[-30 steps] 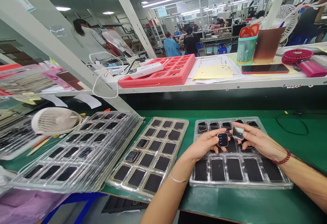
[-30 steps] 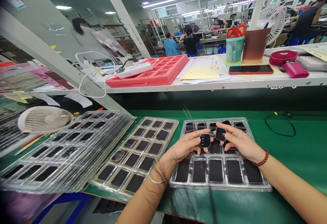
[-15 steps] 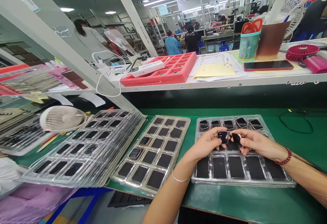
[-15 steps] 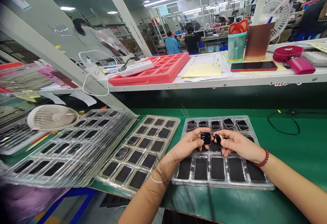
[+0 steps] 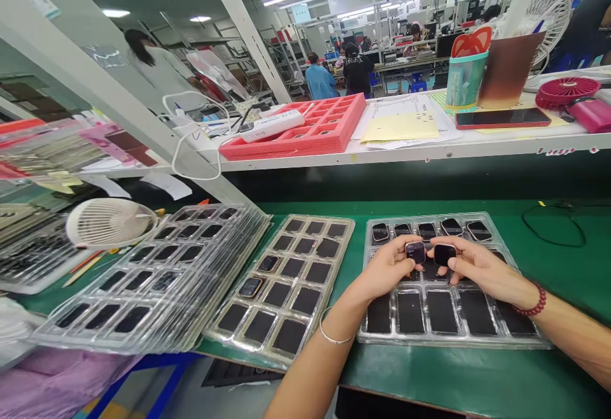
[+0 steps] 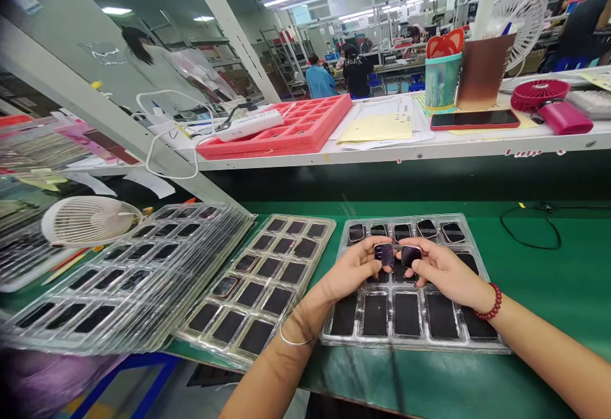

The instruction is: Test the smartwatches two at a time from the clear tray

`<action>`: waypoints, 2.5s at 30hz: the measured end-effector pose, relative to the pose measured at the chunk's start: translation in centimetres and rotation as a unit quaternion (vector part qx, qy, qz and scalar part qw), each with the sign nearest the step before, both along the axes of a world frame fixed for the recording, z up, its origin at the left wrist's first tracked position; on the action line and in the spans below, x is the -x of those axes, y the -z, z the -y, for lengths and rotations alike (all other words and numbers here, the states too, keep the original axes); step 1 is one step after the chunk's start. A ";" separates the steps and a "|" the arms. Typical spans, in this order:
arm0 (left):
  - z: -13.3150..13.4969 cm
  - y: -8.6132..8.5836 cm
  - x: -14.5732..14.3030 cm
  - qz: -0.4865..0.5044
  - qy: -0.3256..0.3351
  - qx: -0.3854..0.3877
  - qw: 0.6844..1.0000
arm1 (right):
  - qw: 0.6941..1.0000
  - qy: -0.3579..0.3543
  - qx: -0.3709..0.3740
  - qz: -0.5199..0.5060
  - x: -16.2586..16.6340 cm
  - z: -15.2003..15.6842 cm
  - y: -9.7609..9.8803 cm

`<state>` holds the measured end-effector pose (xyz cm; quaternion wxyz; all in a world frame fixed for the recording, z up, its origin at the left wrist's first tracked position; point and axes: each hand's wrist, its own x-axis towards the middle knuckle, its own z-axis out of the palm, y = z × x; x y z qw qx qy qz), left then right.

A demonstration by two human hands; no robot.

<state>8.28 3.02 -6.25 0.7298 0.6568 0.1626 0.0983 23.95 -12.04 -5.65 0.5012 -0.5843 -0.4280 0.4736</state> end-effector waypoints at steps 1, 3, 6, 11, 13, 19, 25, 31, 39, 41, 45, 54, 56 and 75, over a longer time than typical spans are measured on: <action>0.0 0.0 0.0 -0.002 -0.002 -0.001 1.000 | 1.000 0.001 -0.002 0.008 0.1 0.0 0.0; 0.1 -0.1 0.0 -0.006 -0.003 -0.003 1.000 | 1.000 0.002 0.004 0.021 0.2 0.0 0.0; 0.2 -0.2 0.0 -0.006 0.003 0.000 1.000 | 0.999 -0.001 0.015 0.029 0.2 0.0 -0.2; 0.2 -0.2 0.1 -0.002 0.018 -0.004 1.000 | 0.999 -0.018 0.011 0.027 -0.3 0.0 -0.1; 0.1 -0.1 0.2 -0.002 0.025 -0.019 1.000 | 0.999 -0.018 0.017 0.023 -0.4 0.0 0.1; -0.1 -0.1 0.3 -0.007 0.022 -0.025 0.999 | 0.999 -0.015 0.019 0.021 -0.3 0.1 -0.1; 0.0 0.0 0.2 0.009 0.015 -0.017 1.000 | 0.999 -0.008 0.023 0.022 0.0 0.0 -0.4; -0.1 1.0 0.1 0.009 0.023 0.006 1.000 | 0.999 -0.007 0.042 0.029 0.1 -0.1 -0.3; -0.1 0.5 0.1 -0.002 0.032 0.005 0.999 | 0.999 -0.016 0.030 0.042 0.4 -0.2 -0.3; -0.1 0.5 0.1 -0.006 0.037 -0.003 0.999 | 0.998 -0.019 0.033 0.045 0.4 -0.1 -0.3; -0.2 0.8 0.2 -0.001 0.043 -0.014 0.999 | 0.998 -0.023 0.036 0.052 0.4 -0.1 -0.3; -0.1 1.0 0.2 -0.003 0.042 -0.015 0.999 | 0.996 -0.024 0.030 0.075 0.4 -0.1 -0.2; -0.1 1.0 0.2 -0.002 0.041 -0.019 0.999 | 0.996 -0.026 0.031 0.077 0.4 -0.1 -0.2; -0.1 1.3 0.1 0.017 0.014 -0.050 0.998 | 0.994 -0.024 -0.035 0.101 0.8 0.2 0.2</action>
